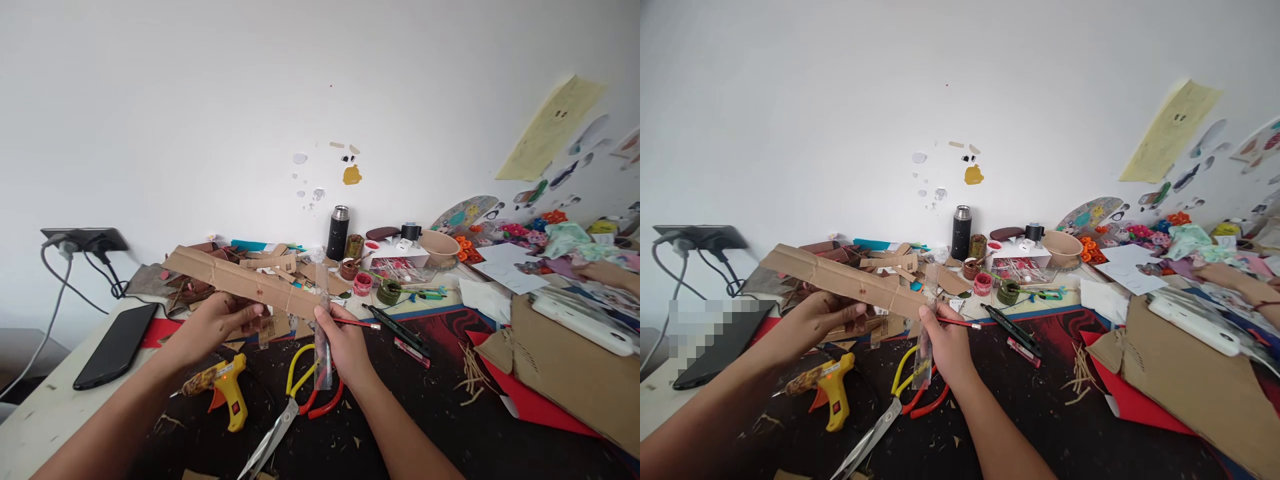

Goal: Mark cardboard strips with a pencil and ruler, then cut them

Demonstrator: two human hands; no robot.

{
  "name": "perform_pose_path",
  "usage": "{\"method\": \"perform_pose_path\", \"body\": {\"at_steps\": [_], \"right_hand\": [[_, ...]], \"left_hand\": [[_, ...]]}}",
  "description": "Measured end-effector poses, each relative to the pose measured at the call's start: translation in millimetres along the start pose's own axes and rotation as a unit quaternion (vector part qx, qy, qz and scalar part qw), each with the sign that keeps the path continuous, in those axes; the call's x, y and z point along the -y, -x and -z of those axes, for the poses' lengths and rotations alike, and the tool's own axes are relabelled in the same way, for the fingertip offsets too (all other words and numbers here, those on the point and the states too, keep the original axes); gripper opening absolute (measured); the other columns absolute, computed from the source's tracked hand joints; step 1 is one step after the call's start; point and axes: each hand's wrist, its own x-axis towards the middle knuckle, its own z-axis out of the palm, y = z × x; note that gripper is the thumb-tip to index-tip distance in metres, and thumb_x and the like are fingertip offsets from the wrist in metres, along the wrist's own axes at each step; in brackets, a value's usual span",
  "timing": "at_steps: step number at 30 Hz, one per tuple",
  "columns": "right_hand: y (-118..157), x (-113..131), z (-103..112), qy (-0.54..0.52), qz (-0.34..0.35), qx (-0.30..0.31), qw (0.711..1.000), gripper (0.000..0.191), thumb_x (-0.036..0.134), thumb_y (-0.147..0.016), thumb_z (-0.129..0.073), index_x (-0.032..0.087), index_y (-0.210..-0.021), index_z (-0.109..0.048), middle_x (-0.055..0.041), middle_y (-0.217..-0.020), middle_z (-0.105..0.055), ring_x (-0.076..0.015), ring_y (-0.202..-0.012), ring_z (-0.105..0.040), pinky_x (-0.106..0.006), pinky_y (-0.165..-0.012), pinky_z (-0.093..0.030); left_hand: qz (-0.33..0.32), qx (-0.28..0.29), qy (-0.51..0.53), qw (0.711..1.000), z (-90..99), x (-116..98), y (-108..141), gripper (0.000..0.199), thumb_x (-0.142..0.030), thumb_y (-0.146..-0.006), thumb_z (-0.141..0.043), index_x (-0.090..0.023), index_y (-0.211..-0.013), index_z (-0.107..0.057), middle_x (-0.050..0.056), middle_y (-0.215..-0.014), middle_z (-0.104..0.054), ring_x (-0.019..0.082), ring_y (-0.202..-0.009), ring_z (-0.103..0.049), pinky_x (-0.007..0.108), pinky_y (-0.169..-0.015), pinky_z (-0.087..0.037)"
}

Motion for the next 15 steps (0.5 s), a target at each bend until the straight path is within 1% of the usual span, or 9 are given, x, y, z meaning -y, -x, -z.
{"method": "perform_pose_path", "body": {"at_steps": [2, 3, 5, 7, 9, 11, 15], "right_hand": [[-0.1, 0.4, -0.3, -0.002, 0.002, 0.0, 1.0, 0.06, 0.077, -0.084, -0.085, 0.022, -0.077, -0.061, 0.0078, -0.05, -0.054, -0.0088, -0.035, -0.047, -0.02, -0.037, -0.034], [-0.1, 0.6, -0.4, -0.003, 0.002, 0.001, 1.0, 0.06, 0.077, -0.084, -0.085, 0.022, -0.076, -0.06, 0.0079, -0.05, -0.053, -0.0088, -0.035, -0.046, -0.02, -0.037, -0.034], [0.2, 0.7, -0.5, -0.001, 0.003, 0.005, 1.0, 0.061, 0.078, -0.083, -0.085, 0.023, -0.075, -0.059, 0.0079, -0.05, -0.053, -0.0089, -0.035, -0.046, -0.02, -0.037, -0.034], [0.8, 0.8, -0.5, 0.004, 0.003, 0.008, 1.0, 0.061, 0.078, -0.084, -0.084, 0.023, -0.075, -0.059, 0.0077, -0.05, -0.053, -0.0093, -0.035, -0.046, -0.02, -0.037, -0.034], [1.4, 1.3, -0.6, 0.011, 0.003, 0.008, 1.0, 0.061, 0.078, -0.085, -0.083, 0.023, -0.075, -0.059, 0.0074, -0.049, -0.053, -0.0094, -0.035, -0.047, -0.02, -0.037, -0.033], [1.9, 1.9, -0.7, 0.019, 0.001, 0.01, 1.0, 0.06, 0.078, -0.085, -0.083, 0.023, -0.075, -0.059, 0.0071, -0.048, -0.054, -0.0098, -0.035, -0.047, -0.02, -0.037, -0.033], [1.2, 1.3, 1.2, 0.026, -0.006, 0.003, 1.0, 0.057, 0.077, -0.086, -0.082, 0.023, -0.078, -0.062, 0.0069, -0.049, -0.054, -0.0113, -0.036, -0.047, -0.022, -0.038, -0.035]], "left_hand": [[0.003, 0.027, 0.012, 1.0, 1.5, -1.2, 2.2, 0.033, -0.043, -0.067, -0.105, -0.019, -0.072, -0.082, 0.012, -0.072, -0.077, 0.023, -0.064, -0.067, 0.029, -0.057, -0.057], [0.002, 0.03, 0.03, 0.999, 2.4, -1.5, 2.7, 0.036, -0.047, -0.067, -0.105, -0.018, -0.071, -0.082, 0.013, -0.072, -0.077, 0.023, -0.064, -0.068, 0.029, -0.058, -0.058], [-0.002, 0.011, 0.08, 0.997, 4.3, -1.1, 2.3, 0.042, -0.054, -0.067, -0.103, -0.018, -0.07, -0.08, 0.015, -0.071, -0.077, 0.022, -0.061, -0.067, 0.03, -0.056, -0.057], [-0.002, -0.022, 0.115, 0.993, 5.4, 0.3, 0.7, 0.044, -0.056, -0.067, -0.103, -0.017, -0.073, -0.081, 0.014, -0.068, -0.076, 0.021, -0.058, -0.066, 0.028, -0.052, -0.055], [0.002, -0.042, 0.124, 0.991, 5.5, 2.1, -1.1, 0.044, -0.052, -0.066, -0.103, -0.015, -0.076, -0.082, 0.013, -0.066, -0.075, 0.02, -0.056, -0.065, 0.026, -0.05, -0.053], [0.005, -0.053, 0.128, 0.99, 4.5, 4.0, -2.2, 0.041, -0.046, -0.065, -0.105, -0.013, -0.074, -0.082, 0.013, -0.063, -0.074, 0.018, -0.053, -0.064, 0.025, -0.048, -0.052], [0.009, -0.063, 0.136, 0.989, -0.6, 8.4, -2.8, 0.032, -0.038, -0.067, -0.103, -0.015, -0.069, -0.08, 0.012, -0.06, -0.073, 0.017, -0.051, -0.063, 0.025, -0.049, -0.053]]}}
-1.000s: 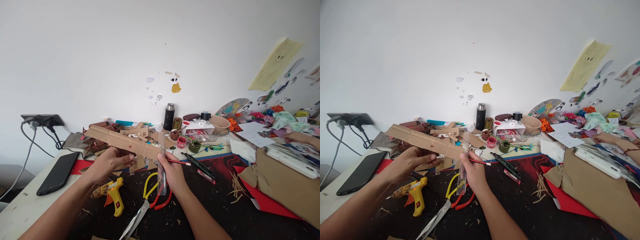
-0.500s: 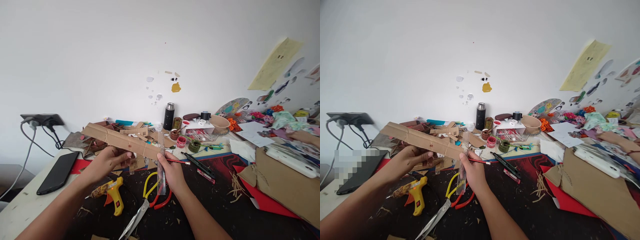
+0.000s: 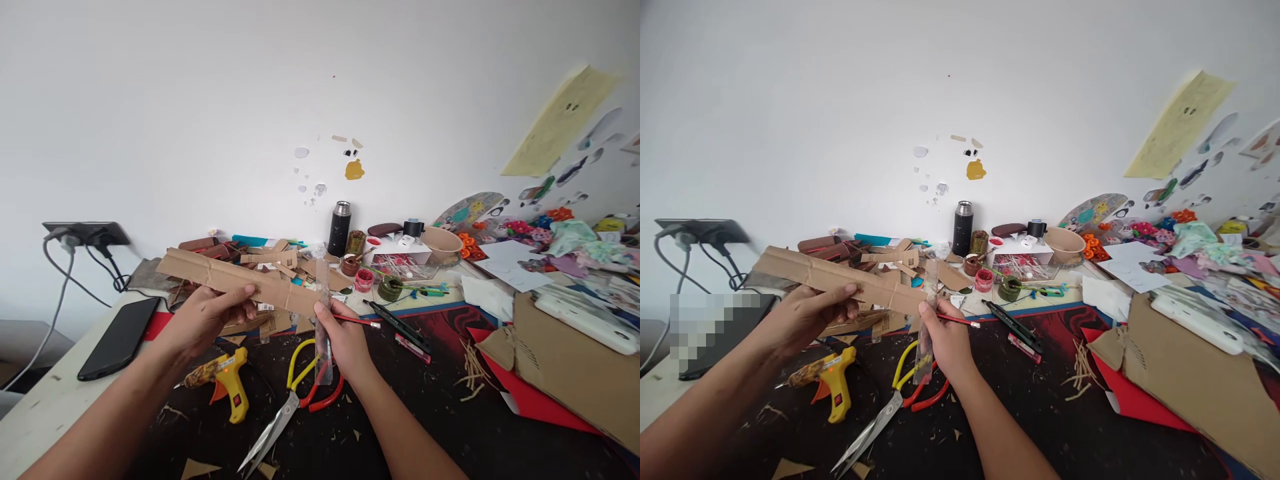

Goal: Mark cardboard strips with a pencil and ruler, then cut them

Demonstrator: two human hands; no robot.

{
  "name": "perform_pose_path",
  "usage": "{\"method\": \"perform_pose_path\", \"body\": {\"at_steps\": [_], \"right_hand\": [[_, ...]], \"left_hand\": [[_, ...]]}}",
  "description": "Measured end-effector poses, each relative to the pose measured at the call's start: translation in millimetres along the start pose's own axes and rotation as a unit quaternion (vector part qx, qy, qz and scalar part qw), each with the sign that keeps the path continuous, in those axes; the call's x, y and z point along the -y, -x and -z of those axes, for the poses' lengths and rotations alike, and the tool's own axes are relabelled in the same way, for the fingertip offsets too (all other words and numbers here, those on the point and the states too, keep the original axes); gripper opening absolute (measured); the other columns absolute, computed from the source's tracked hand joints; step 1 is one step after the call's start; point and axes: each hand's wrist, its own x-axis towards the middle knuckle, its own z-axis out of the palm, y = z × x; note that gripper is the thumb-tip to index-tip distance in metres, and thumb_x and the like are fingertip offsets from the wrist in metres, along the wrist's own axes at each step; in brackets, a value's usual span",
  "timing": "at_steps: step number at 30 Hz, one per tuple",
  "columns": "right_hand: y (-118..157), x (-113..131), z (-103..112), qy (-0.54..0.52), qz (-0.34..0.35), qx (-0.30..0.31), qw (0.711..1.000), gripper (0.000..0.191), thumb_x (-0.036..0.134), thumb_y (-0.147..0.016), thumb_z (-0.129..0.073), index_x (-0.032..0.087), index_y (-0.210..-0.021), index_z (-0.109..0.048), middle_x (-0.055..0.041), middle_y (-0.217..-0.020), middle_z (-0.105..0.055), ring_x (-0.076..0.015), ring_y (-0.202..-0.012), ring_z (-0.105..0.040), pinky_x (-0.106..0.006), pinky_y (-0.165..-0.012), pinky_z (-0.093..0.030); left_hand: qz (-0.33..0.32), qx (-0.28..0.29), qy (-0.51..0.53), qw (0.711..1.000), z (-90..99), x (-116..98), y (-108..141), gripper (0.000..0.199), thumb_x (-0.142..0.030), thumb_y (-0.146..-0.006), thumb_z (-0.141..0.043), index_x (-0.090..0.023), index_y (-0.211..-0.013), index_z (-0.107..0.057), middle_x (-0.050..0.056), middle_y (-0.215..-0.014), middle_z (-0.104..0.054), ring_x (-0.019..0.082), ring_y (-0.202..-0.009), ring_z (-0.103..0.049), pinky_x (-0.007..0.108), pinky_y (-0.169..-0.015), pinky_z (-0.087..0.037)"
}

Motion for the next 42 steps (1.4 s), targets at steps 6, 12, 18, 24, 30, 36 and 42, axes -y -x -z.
{"method": "perform_pose_path", "body": {"at_steps": [6, 12, 18, 24, 30, 36, 42], "right_hand": [[-3, -6, 6, 0.02, 0.024, -0.067, 0.997, 0.056, 0.075, -0.083, -0.085, 0.023, -0.077, -0.066, 0.0036, -0.059, -0.059, -0.0125, -0.047, -0.053, -0.023, -0.044, -0.043], [-2, -5, 2, -0.04, -0.006, -0.043, 0.998, 0.058, 0.076, -0.082, -0.085, 0.023, -0.075, -0.061, 0.007, -0.05, -0.053, -0.0102, -0.035, -0.046, -0.021, -0.034, -0.034], [-8, 4, 6, -0.13, -0.026, -0.088, 0.987, 0.061, 0.066, -0.074, -0.096, 0.024, -0.069, -0.052, 0.008, -0.052, -0.048, -0.008, -0.037, -0.042, -0.02, -0.034, -0.031], [-11, 7, 8, -0.169, -0.035, -0.095, 0.98, 0.058, 0.06, -0.07, -0.1, 0.023, -0.072, -0.055, 0.0099, -0.051, -0.047, -0.0055, -0.035, -0.038, -0.02, -0.033, -0.028], [-9, 7, 5, -0.161, -0.038, -0.1, 0.981, 0.058, 0.058, -0.069, -0.101, 0.022, -0.07, -0.055, 0.0091, -0.052, -0.049, -0.005, -0.035, -0.037, -0.02, -0.033, -0.027], [-6, 4, 1, -0.102, -0.039, -0.089, 0.99, 0.061, 0.064, -0.068, -0.099, 0.022, -0.067, -0.055, 0.0086, -0.049, -0.048, -0.0062, -0.036, -0.039, -0.019, -0.033, -0.027], [-6, -6, 0, -0.074, -0.052, -0.087, 0.992, 0.062, 0.069, -0.067, -0.097, 0.023, -0.071, -0.057, 0.0092, -0.048, -0.048, -0.0069, -0.035, -0.039, -0.019, -0.032, -0.025]], "left_hand": [[0.004, 0.01, 0.002, 1.0, -6.5, 6, 3, 0.035, -0.041, -0.067, -0.104, -0.017, -0.069, -0.079, 0.013, -0.065, -0.077, 0.02, -0.053, -0.067, 0.029, -0.051, -0.057], [-0.026, 0.011, 0.018, 0.999, 8.6, -7, 2, 0.05, -0.06, -0.071, -0.101, -0.016, -0.087, -0.083, 0.014, -0.073, -0.081, 0.025, -0.063, -0.074, 0.032, -0.055, -0.06], [-0.074, -0.06, 0.061, 0.994, 40.4, -36, -9, 0.045, -0.055, -0.096, -0.081, -0.013, -0.112, -0.079, 0.016, -0.106, -0.087, 0.023, -0.082, -0.08, 0.027, -0.063, -0.06], [-0.158, -0.19, 0.084, 0.965, 67.4, -60, -7, 0.016, -0.014, -0.092, -0.074, -0.013, -0.108, -0.079, 0.007, -0.088, -0.084, 0.016, -0.072, -0.073, 0.027, -0.068, -0.059], [-0.218, -0.286, 0.088, 0.929, 85.9, -75, -4, 0.009, -0.011, -0.085, -0.075, -0.019, -0.089, -0.075, -0.001, -0.077, -0.077, 0.015, -0.073, -0.069, 0.026, -0.065, -0.053], [-0.303, -0.218, -0.162, 0.913, 69.8, -77, 17, 0.032, -0.029, -0.082, -0.093, -0.02, -0.112, -0.083, 0.005, -0.11, -0.084, 0.022, -0.105, -0.073, 0.027, -0.09, -0.056], [-0.296, 0.05, -0.533, 0.791, 54.3, -52, 23, 0.063, -0.068, -0.095, -0.077, -0.027, -0.144, -0.075, 0.009, -0.156, -0.073, 0.036, -0.152, -0.057, 0.059, -0.132, -0.039]]}}
